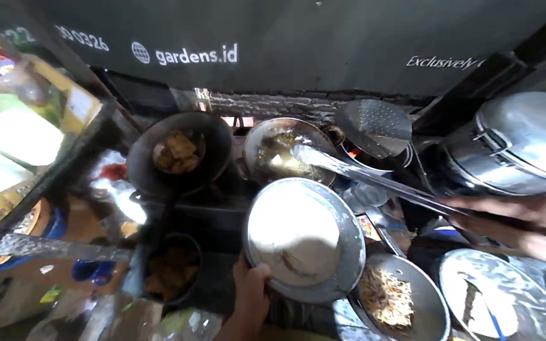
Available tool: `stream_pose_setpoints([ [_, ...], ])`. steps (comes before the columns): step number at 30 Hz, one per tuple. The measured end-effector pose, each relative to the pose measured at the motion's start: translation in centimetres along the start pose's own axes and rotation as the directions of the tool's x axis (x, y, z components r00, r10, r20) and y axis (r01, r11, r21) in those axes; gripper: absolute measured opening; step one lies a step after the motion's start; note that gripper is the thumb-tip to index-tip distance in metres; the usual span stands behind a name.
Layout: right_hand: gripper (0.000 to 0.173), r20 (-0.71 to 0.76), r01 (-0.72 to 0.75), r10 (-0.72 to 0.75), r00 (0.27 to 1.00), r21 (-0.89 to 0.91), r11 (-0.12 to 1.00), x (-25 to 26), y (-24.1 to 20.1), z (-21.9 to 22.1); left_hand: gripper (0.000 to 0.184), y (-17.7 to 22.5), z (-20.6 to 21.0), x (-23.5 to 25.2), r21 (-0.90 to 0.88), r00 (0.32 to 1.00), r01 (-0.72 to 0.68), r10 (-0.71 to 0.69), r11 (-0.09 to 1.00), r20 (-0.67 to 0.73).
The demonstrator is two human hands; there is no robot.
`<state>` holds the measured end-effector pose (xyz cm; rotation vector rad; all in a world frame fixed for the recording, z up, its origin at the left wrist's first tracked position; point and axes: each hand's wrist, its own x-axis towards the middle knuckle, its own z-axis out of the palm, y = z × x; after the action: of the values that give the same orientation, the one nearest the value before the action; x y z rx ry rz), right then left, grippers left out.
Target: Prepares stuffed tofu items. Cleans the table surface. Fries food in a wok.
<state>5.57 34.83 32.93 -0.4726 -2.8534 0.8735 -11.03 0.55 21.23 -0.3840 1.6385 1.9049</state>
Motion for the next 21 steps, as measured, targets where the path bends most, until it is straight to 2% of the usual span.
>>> stream_pose_setpoints([
  [4, 0.034, 0.27, 0.054, -0.038, 0.962, -0.051, 0.997, -5.1, -2.3, -3.2, 0.062, -0.2, 0.2, -0.2, 0.059, 0.999, -0.037, 0.037, 0.998, -0.001],
  [8, 0.03, 0.462, 0.099, -0.055, 0.885, -0.072, 0.993, -6.2, -4.2, -3.1, 0.063, -0.5, 0.5, -0.3, 0.042, 0.998, -0.062, 0.062, 0.997, -0.006],
  [10, 0.03, 0.527, 0.065, -0.003, 0.85, -0.1, 0.993, -6.4, -5.2, -2.6, 0.063, -0.7, 0.7, -0.3, 0.044, 0.997, -0.074, 0.075, 0.996, -0.012],
  [14, 0.029, 0.563, 0.074, 0.037, 0.825, -0.172, 0.982, -6.5, -6.5, -0.8, 0.064, -0.9, 0.8, -0.5, 0.056, 0.997, -0.079, 0.079, 0.995, -0.003],
  [17, 0.029, 0.546, 0.164, -0.027, 0.837, -0.203, 0.965, -6.7, -6.0, 0.2, 0.064, -0.8, 1.0, -0.8, 0.045, 0.999, -0.045, 0.045, 0.998, -0.011],
  [21, 0.03, 0.473, 0.164, -0.023, 0.881, -0.258, 0.952, -6.7, -6.4, 0.6, 0.063, -0.8, 1.2, -1.1, 0.03, 0.999, -0.034, 0.034, 0.999, -0.023],
])
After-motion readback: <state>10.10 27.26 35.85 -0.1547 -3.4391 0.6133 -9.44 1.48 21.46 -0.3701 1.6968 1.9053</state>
